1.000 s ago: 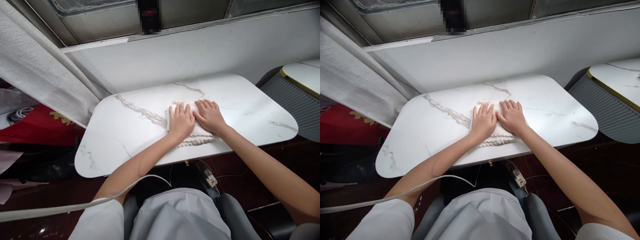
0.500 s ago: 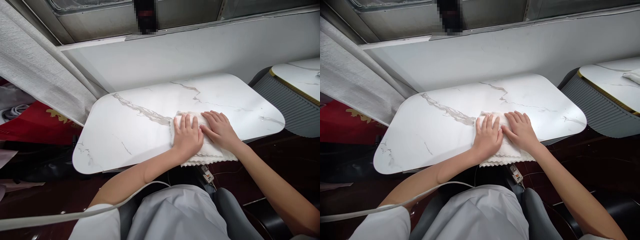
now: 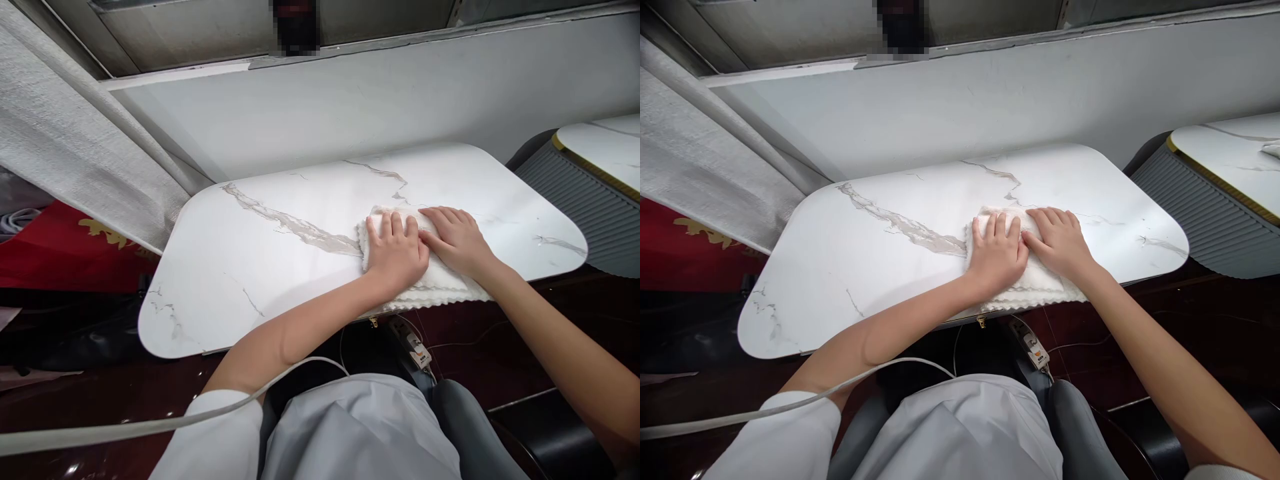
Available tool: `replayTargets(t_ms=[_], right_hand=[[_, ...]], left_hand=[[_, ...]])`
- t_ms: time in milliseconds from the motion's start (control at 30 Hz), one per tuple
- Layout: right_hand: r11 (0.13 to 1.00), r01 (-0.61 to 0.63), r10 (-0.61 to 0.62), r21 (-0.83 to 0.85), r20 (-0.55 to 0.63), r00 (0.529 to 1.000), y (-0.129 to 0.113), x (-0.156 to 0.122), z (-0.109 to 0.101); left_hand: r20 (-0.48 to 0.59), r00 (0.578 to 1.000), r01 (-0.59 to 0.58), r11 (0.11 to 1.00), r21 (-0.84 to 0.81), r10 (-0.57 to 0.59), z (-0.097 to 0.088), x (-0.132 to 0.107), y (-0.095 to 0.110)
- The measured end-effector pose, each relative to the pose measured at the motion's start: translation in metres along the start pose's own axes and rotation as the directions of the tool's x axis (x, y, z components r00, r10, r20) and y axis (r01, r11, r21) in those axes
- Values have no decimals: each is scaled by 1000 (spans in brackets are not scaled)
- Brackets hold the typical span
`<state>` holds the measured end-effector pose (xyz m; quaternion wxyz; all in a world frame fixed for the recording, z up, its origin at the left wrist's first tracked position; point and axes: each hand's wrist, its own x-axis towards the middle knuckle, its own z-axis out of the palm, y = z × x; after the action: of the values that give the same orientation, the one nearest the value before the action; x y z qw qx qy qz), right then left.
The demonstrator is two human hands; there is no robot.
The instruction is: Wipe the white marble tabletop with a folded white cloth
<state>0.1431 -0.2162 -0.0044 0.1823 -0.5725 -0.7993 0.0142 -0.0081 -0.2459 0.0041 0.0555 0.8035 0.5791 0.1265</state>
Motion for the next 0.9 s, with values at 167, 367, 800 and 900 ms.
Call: replayTargets(t_ms=[167, 367, 800, 900], right_hand=[[998, 48, -48, 34, -6, 999, 11, 39, 11], [997, 50, -50, 51, 0, 999, 20, 86, 27], [1000, 3, -3, 15, -27, 1000, 26, 161, 53], [1000, -2, 2, 26, -30, 1000, 27, 174, 57]], left_hand=[[-33, 998, 49, 999, 11, -49, 3, 32, -15], [-51, 994, 94, 995, 22, -93, 1, 66, -34], [-86, 991, 100, 995, 24, -98, 3, 134, -80], [-88, 991, 102, 995, 24, -99, 3, 148, -88]])
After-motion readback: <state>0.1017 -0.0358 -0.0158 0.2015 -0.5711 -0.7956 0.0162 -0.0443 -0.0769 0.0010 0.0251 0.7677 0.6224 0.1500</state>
